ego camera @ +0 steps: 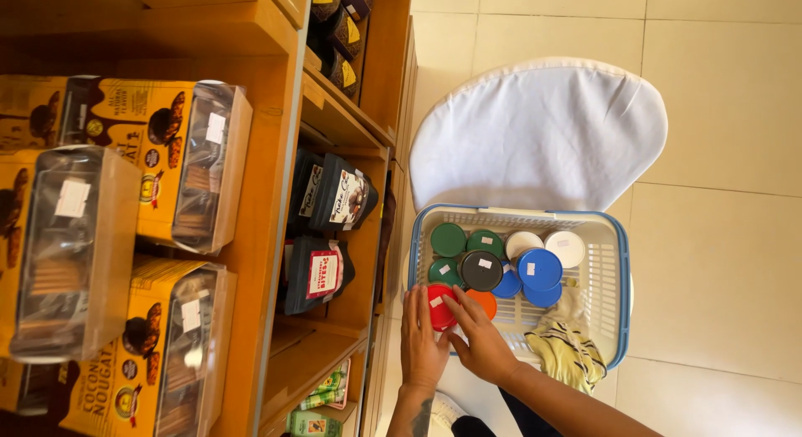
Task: Remove jars from a wooden display shelf into a shopping basket, wipe the shelf clean with a cloth, and then wipe individual jars.
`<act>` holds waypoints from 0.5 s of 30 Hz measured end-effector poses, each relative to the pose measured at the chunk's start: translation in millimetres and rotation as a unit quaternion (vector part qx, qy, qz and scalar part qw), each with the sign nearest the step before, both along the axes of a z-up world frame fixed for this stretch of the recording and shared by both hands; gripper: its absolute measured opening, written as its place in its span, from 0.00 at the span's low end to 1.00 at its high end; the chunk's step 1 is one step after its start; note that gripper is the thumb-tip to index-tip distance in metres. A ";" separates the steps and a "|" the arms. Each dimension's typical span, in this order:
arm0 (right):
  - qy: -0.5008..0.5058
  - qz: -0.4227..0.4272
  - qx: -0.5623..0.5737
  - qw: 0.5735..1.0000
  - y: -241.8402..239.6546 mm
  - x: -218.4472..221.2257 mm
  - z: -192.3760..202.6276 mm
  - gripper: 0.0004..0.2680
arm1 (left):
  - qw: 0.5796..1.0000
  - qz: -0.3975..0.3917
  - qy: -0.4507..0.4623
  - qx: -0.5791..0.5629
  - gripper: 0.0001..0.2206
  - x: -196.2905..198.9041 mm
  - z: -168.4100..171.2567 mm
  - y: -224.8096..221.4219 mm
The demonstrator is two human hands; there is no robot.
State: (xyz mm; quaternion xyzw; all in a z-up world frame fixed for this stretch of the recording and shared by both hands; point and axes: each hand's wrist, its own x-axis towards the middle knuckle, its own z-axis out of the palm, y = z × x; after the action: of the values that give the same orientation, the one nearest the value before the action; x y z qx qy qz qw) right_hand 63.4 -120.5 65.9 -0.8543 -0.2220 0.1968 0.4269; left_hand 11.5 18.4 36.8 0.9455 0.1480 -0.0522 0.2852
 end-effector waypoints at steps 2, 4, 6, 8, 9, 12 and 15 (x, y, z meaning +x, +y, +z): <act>-0.006 -0.004 0.001 1.000 -0.1 -0.8 5.9 0.29 | 1.000 -0.001 -0.010 -0.005 0.44 -2.5 13.4 -1.1; -0.014 -0.007 0.005 1.000 -0.1 -1.5 10.7 0.28 | 1.000 -0.002 -0.022 -0.008 0.45 -5.4 24.5 -1.9; -0.018 -0.017 0.016 1.000 -0.4 -2.8 14.4 0.27 | 0.999 -0.004 -0.045 -0.018 0.43 -9.8 32.8 -2.7; -0.020 -0.015 0.025 0.999 -1.4 -5.6 22.8 0.27 | 0.998 -0.007 -0.067 -0.009 0.42 -12.6 48.0 -5.3; -0.020 -0.015 0.031 0.999 -1.8 -7.0 27.8 0.27 | 0.996 -0.012 -0.086 -0.003 0.41 -13.8 56.4 -6.6; -0.035 -0.006 0.065 0.997 -1.7 -6.6 46.5 0.27 | 0.993 -0.027 -0.112 -0.002 0.41 -15.9 86.4 -7.5; -0.036 -0.008 0.086 0.996 0.4 -8.1 83.3 0.27 | 0.990 -0.026 -0.139 -0.005 0.41 -20.8 120.7 -9.8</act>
State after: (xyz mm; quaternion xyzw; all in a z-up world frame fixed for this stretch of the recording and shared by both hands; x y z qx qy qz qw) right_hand 55.3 -120.2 149.2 -0.8230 -0.2462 0.1423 0.4918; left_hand -9.4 8.5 157.5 0.9456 0.0825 0.0716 0.3063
